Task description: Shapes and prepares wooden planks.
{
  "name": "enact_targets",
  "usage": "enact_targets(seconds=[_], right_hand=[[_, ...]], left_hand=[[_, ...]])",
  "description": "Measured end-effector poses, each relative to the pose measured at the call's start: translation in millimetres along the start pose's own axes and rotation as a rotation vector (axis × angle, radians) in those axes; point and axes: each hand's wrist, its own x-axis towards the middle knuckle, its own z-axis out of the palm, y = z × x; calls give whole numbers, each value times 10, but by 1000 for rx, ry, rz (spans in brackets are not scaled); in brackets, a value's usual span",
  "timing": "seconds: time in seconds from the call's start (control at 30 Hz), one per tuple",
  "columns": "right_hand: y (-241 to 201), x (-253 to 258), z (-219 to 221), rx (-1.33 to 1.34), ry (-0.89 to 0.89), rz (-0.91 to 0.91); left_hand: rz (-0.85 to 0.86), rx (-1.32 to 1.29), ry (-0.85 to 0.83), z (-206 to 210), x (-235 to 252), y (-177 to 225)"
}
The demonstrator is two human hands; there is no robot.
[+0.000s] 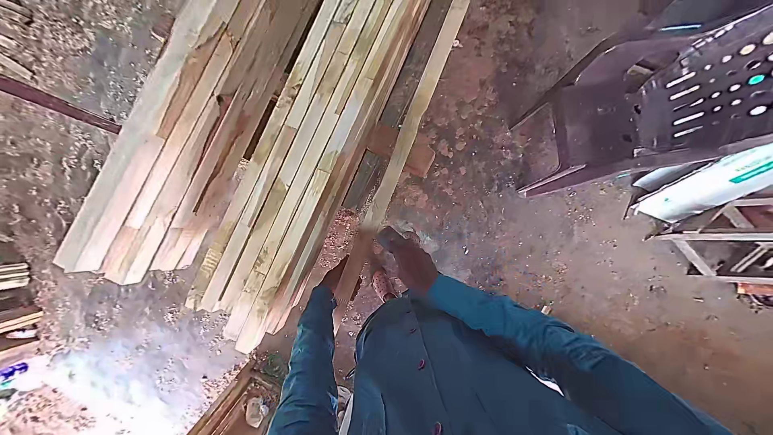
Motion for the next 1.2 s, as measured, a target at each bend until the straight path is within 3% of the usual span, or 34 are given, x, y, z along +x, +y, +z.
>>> enact_targets(seconds=[0.07, 0.17, 0.23, 0.37, 0.47, 0.53, 0.6, 0.77, 0.83, 0.9, 1.0, 1.1, 1.13, 1.2], right_hand=[[8, 114, -518, 30, 62, 31], [172, 706, -1205, 29, 219, 75], [83, 784, -1233, 41, 181, 88], [-462, 137, -265, 31, -19, 74], [-573, -263, 285, -111, -147, 21], [-497, -447, 384, -102, -184, -84], [-274, -472, 308, 104, -218, -199], [254, -552, 280, 581, -269, -142], [260, -545, 390, 490, -159, -177], [102, -445, 600, 251, -26, -287], [-214, -332, 1268, 1, 98, -357], [-425, -815, 1921, -195, -18, -234], [-495, -982, 1924, -202, -39, -192], [-590, -1058, 1642, -126, 58, -126]], left_hand=[[64, 51, 154, 94, -43, -1], [114, 197, 294, 211, -142, -61], [106, 233, 327, 242, -160, -50], [117, 199, 278, 189, -97, -78], [106, 188, 224, 49, 60, -114], [126, 320, 291, -103, 2, -204], [92, 533, 391, -298, -265, -330], [-65, 696, 515, -888, -927, -1375], [-72, 593, 523, -1021, -1079, -1749], [-88, 318, 482, -1109, -1052, -1961], [-199, 19, 196, -1235, -959, -1960], [-131, 59, -77, -1400, -802, -2028], [-87, 163, -54, -1396, -806, -1961], [-35, 280, 181, -1305, -858, -1911]])
